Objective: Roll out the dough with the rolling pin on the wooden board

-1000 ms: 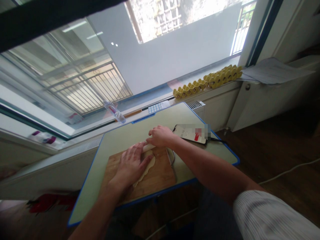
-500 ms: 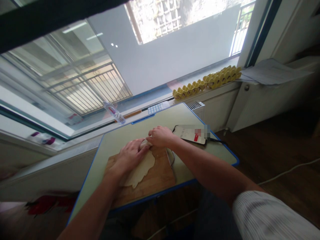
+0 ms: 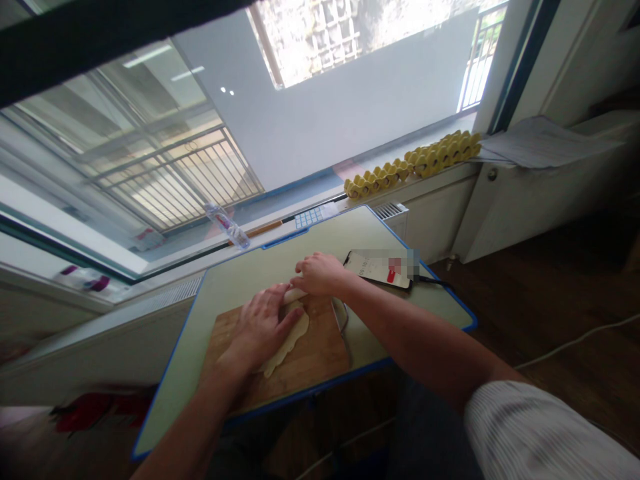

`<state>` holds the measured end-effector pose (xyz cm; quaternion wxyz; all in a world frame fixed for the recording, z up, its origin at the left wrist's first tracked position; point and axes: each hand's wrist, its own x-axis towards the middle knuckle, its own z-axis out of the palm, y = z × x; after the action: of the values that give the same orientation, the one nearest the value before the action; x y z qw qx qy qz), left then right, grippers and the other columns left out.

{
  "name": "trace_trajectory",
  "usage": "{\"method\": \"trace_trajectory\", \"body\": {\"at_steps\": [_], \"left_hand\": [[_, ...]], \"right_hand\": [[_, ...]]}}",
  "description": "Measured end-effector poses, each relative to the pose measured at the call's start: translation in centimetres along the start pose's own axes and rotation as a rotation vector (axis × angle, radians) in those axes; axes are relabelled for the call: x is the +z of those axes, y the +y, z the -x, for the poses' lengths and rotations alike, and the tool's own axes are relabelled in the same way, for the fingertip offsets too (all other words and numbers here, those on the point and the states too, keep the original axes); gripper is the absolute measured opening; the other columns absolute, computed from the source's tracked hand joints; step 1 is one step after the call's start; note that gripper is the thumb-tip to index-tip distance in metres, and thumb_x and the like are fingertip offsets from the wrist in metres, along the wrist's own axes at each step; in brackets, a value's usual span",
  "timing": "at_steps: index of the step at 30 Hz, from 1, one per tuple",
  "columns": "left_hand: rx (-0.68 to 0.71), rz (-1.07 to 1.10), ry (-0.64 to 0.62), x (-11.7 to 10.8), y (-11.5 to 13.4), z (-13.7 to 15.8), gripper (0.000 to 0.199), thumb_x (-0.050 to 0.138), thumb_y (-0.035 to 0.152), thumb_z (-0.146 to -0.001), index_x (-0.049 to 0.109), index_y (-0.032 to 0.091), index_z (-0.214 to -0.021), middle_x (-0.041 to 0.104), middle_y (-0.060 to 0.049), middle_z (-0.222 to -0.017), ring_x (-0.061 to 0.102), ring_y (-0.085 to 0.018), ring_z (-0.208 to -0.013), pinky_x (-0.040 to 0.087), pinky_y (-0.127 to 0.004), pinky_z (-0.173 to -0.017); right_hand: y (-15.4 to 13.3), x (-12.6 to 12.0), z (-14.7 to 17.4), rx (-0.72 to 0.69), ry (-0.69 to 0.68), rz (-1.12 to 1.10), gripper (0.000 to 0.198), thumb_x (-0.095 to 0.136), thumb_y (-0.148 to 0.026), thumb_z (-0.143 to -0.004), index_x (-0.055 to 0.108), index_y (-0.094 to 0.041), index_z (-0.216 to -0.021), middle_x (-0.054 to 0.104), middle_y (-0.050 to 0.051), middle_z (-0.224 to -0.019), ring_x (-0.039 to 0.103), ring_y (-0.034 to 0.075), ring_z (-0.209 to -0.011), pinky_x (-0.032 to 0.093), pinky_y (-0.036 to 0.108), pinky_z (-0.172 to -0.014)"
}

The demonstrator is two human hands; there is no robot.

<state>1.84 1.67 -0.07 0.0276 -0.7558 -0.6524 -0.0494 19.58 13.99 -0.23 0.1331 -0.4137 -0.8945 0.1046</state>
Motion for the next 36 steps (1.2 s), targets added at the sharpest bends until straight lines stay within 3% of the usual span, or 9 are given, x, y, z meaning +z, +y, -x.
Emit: {"method": "trace_trajectory", "body": {"at_steps": [7, 18, 25, 31, 36], "left_hand": [[-0.007, -0.012, -0.018, 0.6, 0.3, 1.3, 0.071, 0.041, 0.068, -0.104, 0.038, 0.028, -0.162, 0.049, -0.009, -0.164, 0.039, -0.031, -0.152, 0.029, -0.054, -0.124], [-0.025, 0.024, -0.058, -1.0, -0.5, -2.2, 0.058, 0.043, 0.063, -0.105, 0.054, 0.028, -0.149, 0.060, -0.006, -0.154, 0.051, -0.029, -0.142, 0.039, -0.045, -0.117], [-0.027, 0.048, -0.068, -0.9, -1.0, -3.9, 0.055, 0.042, 0.066, -0.104, 0.059, 0.030, -0.143, 0.066, -0.005, -0.146, 0.059, -0.029, -0.133, 0.042, -0.044, -0.113], [-0.016, 0.028, -0.012, -0.3, -0.5, -1.9, 0.060, 0.050, 0.065, -0.101, 0.053, 0.029, -0.150, 0.061, -0.007, -0.152, 0.055, -0.029, -0.137, 0.039, -0.044, -0.115], [-0.005, 0.004, -0.017, 0.1, 0.2, 0.4, 0.068, 0.045, 0.067, -0.103, 0.042, 0.027, -0.158, 0.052, -0.009, -0.161, 0.044, -0.030, -0.147, 0.031, -0.047, -0.122]], "right_hand": [[0.0, -0.2, 0.0, 0.019, -0.013, -0.012, 0.047, 0.055, -0.055, -0.099, 0.076, -0.024, -0.128, 0.078, 0.010, -0.126, 0.069, 0.028, -0.121, 0.048, 0.034, -0.102], [0.0, -0.4, 0.1, 0.008, -0.012, 0.009, 0.043, 0.048, -0.051, -0.105, 0.078, -0.025, -0.122, 0.078, 0.011, -0.122, 0.068, 0.026, -0.119, 0.049, 0.034, -0.099], [0.1, -0.1, -0.1, 0.000, -0.010, 0.021, 0.044, 0.043, -0.051, -0.107, 0.078, -0.026, -0.117, 0.079, 0.009, -0.121, 0.070, 0.026, -0.118, 0.049, 0.035, -0.099], [0.0, -0.1, 0.0, 0.000, -0.001, 0.026, 0.044, 0.047, -0.052, -0.105, 0.078, -0.026, -0.121, 0.078, 0.010, -0.123, 0.069, 0.026, -0.120, 0.048, 0.035, -0.101], [-0.1, -0.2, 0.1, 0.004, -0.025, -0.013, 0.046, 0.054, -0.054, -0.101, 0.076, -0.024, -0.127, 0.077, 0.011, -0.127, 0.068, 0.027, -0.122, 0.047, 0.034, -0.103]]}}
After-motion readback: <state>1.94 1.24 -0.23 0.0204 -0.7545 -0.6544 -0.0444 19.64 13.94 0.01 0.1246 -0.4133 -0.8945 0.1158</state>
